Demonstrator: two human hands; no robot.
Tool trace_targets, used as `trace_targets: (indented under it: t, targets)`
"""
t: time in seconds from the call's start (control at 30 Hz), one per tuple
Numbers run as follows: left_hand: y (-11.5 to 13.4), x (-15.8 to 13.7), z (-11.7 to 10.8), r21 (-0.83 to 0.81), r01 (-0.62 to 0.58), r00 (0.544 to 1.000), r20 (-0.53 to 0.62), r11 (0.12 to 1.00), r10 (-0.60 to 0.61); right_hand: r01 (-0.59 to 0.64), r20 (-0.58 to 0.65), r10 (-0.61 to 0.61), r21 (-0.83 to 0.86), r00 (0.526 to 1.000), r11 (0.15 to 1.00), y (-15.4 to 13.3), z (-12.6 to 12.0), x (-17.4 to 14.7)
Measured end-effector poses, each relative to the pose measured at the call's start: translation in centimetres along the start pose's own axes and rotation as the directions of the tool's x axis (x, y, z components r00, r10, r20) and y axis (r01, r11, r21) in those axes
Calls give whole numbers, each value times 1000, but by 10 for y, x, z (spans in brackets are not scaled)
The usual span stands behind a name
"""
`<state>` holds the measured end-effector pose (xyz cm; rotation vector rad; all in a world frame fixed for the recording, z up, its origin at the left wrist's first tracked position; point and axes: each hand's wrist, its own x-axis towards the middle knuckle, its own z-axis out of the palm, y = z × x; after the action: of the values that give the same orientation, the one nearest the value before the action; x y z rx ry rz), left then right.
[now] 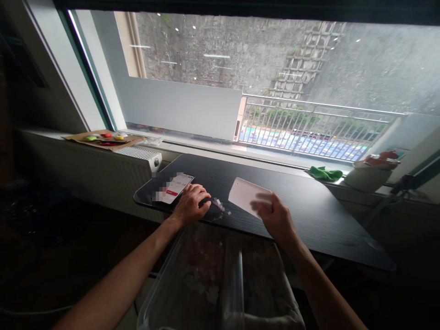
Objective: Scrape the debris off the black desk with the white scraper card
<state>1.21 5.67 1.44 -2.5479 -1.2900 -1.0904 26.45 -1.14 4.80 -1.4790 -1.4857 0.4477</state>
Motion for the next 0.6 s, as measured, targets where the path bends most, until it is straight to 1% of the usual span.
trace_targets:
  t: [0.13, 0.2, 0.23, 0.3, 0.37, 0.4, 0.47, 0.5, 0.53, 0.57, 0.6]
  targets:
    - [0, 0, 0, -10, 3, 1000, -4, 1000, -3, -81, -45, 82, 27, 996, 996, 20, 5, 3]
    - [0, 0, 0, -13, -1, 1000, -9, 1000, 1, -138, -38, 139, 11, 990, 990, 28, 5, 11]
    - [0, 0, 0, -14, -2, 1000, -12, 1000, 2, -168, -19, 168, -21, 986, 986, 31, 2, 15]
    - [0, 0, -1, -17, -1, 1000, -15, 1000, 0, -198, 12, 202, -150, 979, 969, 30, -9, 20]
    - [1, 1, -1, -18, 2, 1000, -15, 1000, -3, -165, 20, 181, -326, 983, 931, 24, -27, 16]
    - [1, 1, -1, -17, 2, 1000, -15, 1000, -3, -123, 18, 143, -423, 990, 898, 19, -36, 9]
    - [0, 1, -1, -10, -3, 1000, -20, 1000, 3, -61, 91, 139, -578, 986, 814, 9, -52, -11]
    - [0, 0, 0, -6, -8, 1000, -22, 1000, 8, -38, 152, 175, -642, 973, 766, 5, -57, -25]
    - [-1, 0, 0, -1, -14, 1000, -25, 1000, 14, 4, 235, 228, -705, 945, 709, 2, -59, -39]
    - [-1, 0, 0, 3, -20, 999, -26, 1000, 20, 58, 315, 285, -756, 905, 652, 1, -59, -52]
    - [-1, 0, 0, 7, -23, 999, -27, 1000, 23, 107, 370, 326, -787, 870, 607, 3, -58, -65]
